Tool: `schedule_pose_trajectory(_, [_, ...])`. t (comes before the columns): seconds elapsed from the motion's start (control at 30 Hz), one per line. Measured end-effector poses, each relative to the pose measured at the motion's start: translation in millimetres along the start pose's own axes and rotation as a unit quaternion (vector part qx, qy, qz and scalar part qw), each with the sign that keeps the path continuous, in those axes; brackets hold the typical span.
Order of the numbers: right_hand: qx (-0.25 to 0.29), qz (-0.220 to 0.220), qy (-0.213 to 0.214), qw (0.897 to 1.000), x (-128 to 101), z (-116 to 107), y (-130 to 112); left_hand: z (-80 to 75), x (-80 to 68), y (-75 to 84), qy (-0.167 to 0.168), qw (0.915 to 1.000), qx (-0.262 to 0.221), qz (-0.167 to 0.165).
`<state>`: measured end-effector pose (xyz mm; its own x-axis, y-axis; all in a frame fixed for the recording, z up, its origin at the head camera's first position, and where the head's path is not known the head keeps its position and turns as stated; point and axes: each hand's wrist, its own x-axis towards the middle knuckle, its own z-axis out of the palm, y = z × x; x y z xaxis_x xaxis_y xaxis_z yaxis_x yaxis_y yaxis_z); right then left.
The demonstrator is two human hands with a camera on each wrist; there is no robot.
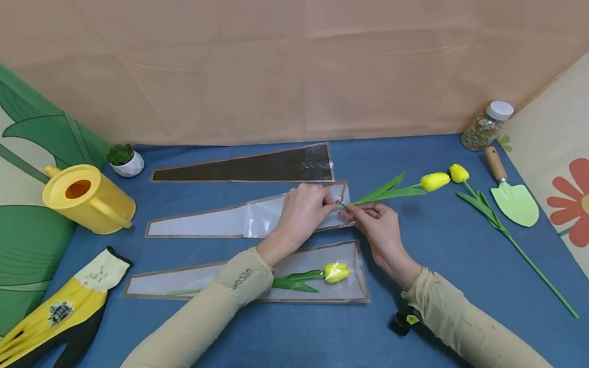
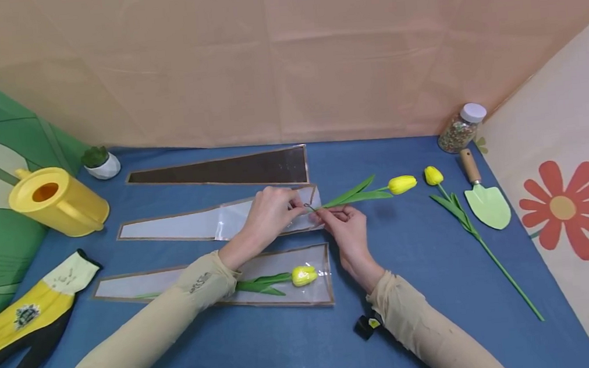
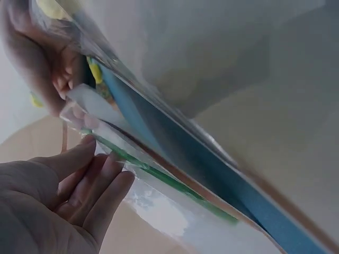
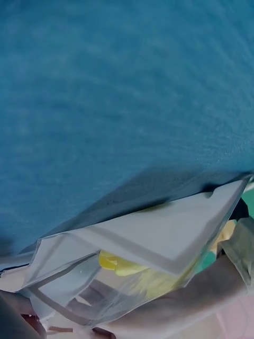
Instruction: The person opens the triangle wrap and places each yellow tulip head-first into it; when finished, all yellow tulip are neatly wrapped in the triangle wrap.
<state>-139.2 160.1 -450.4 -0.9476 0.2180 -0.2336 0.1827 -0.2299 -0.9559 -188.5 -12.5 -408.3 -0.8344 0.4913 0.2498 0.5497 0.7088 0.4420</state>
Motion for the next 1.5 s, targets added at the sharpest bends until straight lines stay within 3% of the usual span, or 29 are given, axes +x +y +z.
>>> schedule_pose_trajectory(0.47, [-0.039, 0.003, -0.026, 0.999, 2, 7, 2, 0.2, -3.3, 0.0, 0.013, 0.9999, -0.011, 0.003])
schedule_pose_trajectory(0.83, [-0.044, 0.022, -0.062, 0.997, 6, 7, 1, -1.7, -4.6, -1.6, 0.004, 1.0000, -0.002, 0.004])
schedule_pose_trajectory(0.93, [-0.068, 0.034, -0.102, 0.992, 9, 5, -2, -2.0, -5.6, -3.2, 0.001, 1.0000, -0.007, 0.000])
schedule_pose_trajectory(1.1, [-0.102, 0.078, -0.202, 0.971, 13, -5, -9, -2.6, -6.5, -7.4, -0.010, 0.9998, -0.006, -0.016])
schedule_pose_trajectory(1.23, [-0.092, 0.109, -0.228, 0.963, 15, -15, -15, -2.2, -6.4, -11.6, -0.016, 0.9996, 0.001, -0.023])
schedule_pose_trajectory(1.5, [-0.024, 0.107, -0.202, 0.973, 6, -33, -21, -2.3, -6.4, -15.5, -0.028, 0.9990, 0.011, -0.032])
